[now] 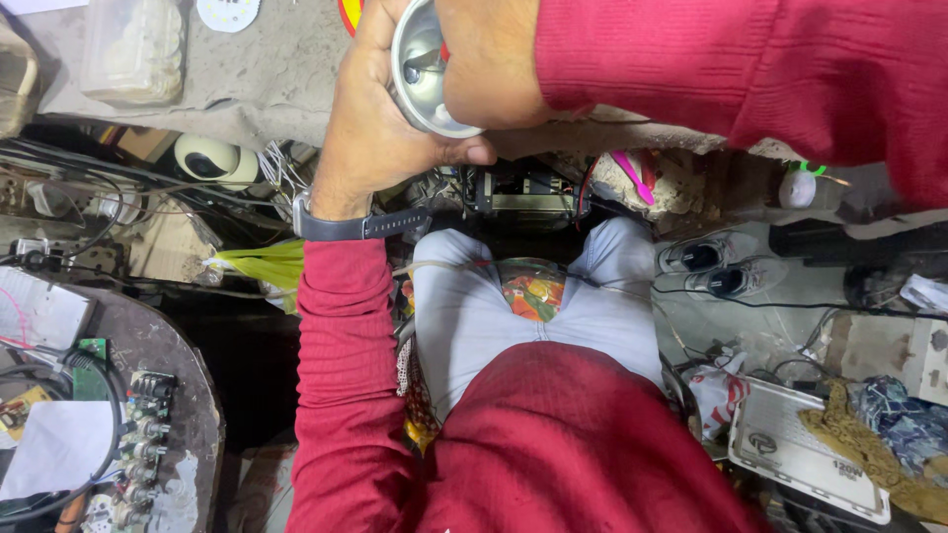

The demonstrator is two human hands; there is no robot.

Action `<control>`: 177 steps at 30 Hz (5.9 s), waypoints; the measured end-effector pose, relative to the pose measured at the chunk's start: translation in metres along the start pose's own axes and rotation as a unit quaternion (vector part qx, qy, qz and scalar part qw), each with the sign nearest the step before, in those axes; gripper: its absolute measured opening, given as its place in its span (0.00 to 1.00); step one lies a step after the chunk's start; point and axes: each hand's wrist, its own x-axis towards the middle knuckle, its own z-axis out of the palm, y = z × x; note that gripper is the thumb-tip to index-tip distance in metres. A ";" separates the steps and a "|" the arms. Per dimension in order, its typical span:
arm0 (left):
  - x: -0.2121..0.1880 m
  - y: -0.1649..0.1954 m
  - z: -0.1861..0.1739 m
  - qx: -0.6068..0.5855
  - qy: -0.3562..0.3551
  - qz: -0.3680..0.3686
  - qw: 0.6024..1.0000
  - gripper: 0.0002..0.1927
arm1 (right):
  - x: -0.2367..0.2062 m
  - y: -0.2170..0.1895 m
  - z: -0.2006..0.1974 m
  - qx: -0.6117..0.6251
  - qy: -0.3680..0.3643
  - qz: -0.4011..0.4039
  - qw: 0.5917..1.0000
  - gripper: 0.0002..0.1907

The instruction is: The person sits at a cluttered workbench repairing an LED bulb lamp. They strip insulation from wires with pliers, solder wire connections using a soldering iron, and fit the wired LED module into a white bulb holder, pressing components together by hand.

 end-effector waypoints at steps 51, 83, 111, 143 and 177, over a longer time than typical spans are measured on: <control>0.004 -0.002 0.024 0.256 0.219 0.080 0.938 0.28 | -0.022 0.006 0.080 -0.417 0.491 -0.107 0.757 0.09; 0.005 -0.004 0.021 0.249 0.218 0.079 0.940 0.28 | -0.027 -0.005 0.079 -0.411 0.484 -0.093 0.767 0.14; 0.003 0.015 0.015 0.281 0.105 0.056 0.952 0.20 | -0.026 0.019 0.080 -0.377 0.379 -0.129 0.835 0.10; 0.001 -0.006 -0.004 0.231 0.113 0.141 0.956 0.18 | -0.153 0.083 0.100 -0.157 0.320 -0.097 0.929 0.26; -0.003 -0.002 -0.004 0.179 0.103 0.179 0.962 0.24 | -0.089 0.012 0.030 -0.351 0.377 -0.172 0.840 0.21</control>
